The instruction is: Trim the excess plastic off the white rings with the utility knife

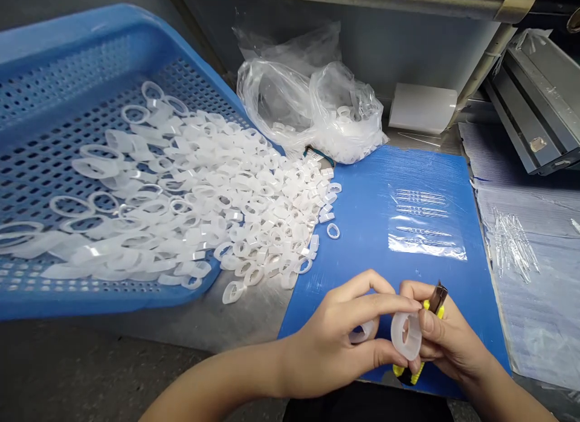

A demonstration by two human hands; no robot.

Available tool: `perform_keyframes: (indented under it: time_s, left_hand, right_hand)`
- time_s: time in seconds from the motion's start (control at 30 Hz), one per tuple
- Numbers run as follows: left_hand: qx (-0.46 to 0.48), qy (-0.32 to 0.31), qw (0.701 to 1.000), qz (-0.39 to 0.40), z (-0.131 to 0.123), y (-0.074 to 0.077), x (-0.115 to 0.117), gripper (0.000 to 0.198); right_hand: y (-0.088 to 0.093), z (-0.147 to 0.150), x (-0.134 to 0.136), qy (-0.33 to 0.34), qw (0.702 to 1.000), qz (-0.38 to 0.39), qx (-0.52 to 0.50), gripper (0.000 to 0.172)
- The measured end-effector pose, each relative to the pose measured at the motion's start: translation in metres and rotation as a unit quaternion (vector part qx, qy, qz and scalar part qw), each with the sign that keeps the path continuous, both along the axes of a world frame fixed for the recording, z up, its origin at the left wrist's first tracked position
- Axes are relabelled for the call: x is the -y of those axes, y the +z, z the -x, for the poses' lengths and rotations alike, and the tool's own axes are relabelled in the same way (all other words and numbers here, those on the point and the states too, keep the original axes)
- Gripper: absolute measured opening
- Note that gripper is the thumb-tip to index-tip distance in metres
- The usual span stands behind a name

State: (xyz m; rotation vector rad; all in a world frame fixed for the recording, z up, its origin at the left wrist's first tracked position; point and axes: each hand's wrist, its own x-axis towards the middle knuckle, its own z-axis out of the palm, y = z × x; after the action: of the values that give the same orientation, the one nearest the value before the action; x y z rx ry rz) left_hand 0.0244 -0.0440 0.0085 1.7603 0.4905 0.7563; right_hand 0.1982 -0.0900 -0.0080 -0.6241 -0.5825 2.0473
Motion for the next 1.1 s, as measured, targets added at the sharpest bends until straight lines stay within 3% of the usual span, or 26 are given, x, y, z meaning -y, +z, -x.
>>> perform_keyframes:
  time_s: [0.2,0.4,0.7,1.1]
  left_hand:
    - [-0.003,0.012,0.999,0.043,-0.004,-0.001,-0.002,0.033]
    - [0.004,0.019,1.0,0.019,-0.007,-0.003,-0.003,0.034]
    - [-0.02,0.079,0.995,-0.065,-0.004,-0.007,-0.003,0.027]
    - [-0.016,0.088,0.995,-0.036,-0.004,-0.012,-0.004,0.028]
  right_hand:
    - [0.001,0.0,-0.001,-0.006,1.0,0.015,0.023,0.041]
    - [-0.001,0.001,-0.003,-0.011,0.997,0.019,0.074,0.046]
    - [-0.002,0.002,-0.006,-0.081,0.993,0.029,0.086,0.03]
    - [-0.001,0.002,-0.004,-0.051,0.993,-0.004,0.104,0.025]
